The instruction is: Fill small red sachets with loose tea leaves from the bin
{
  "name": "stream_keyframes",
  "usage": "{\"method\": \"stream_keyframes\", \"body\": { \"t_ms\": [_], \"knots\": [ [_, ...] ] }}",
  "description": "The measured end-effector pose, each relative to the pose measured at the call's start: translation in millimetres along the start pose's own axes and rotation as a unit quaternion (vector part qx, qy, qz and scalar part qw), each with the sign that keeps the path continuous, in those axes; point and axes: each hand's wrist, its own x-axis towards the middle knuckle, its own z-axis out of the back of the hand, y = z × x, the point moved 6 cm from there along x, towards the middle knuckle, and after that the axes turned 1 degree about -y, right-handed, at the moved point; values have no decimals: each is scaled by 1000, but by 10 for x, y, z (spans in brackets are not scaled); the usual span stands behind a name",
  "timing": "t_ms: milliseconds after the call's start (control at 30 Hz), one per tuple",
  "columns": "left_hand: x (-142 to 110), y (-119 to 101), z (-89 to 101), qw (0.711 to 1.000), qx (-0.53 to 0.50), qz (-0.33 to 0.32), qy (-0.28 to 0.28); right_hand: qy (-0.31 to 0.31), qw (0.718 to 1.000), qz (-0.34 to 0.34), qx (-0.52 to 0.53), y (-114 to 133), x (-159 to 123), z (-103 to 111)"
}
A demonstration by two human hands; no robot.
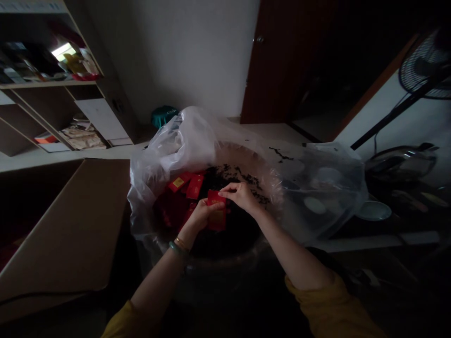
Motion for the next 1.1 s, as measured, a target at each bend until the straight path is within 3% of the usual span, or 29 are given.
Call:
{"method": "stream_keyframes", "body": {
  "t_ms": [100, 167, 233, 333, 433, 600, 800, 967, 1100],
  "knots": [
    [19, 7, 19, 1000, -12, 10, -21, -28, 999, -31, 4, -288, 95, 322],
    [29, -6, 58, 999, -18, 7, -31, -50, 994, -59, -80, -561, 113, 577],
    [32, -7, 100, 999, -21, 5, -38, -23, 980, -93, -176, -842, 75, 708],
    [32, 28, 137, 999, -19, 13, -42, 15, 973, -98, -206, -1101, -18, 683],
    [29, 57, 137, 999, -12, 19, -40, 33, 971, -86, -223, -1180, -39, 545],
    [26, 41, 123, 1000, -3, 17, -26, 42, 968, -98, -227, -1240, 31, 435],
    [18, 34, 144, 999, -8, 16, -29, 21, 973, -107, -202, -1195, 20, 456],
    [-8, 4, 146, 999, 6, 17, -26, -5, 987, -124, -100, -861, 13, 612],
    [-9, 2, 118, 1000, 17, 6, -12, 58, 992, -80, -74, -415, -18, 468]
  ]
}}
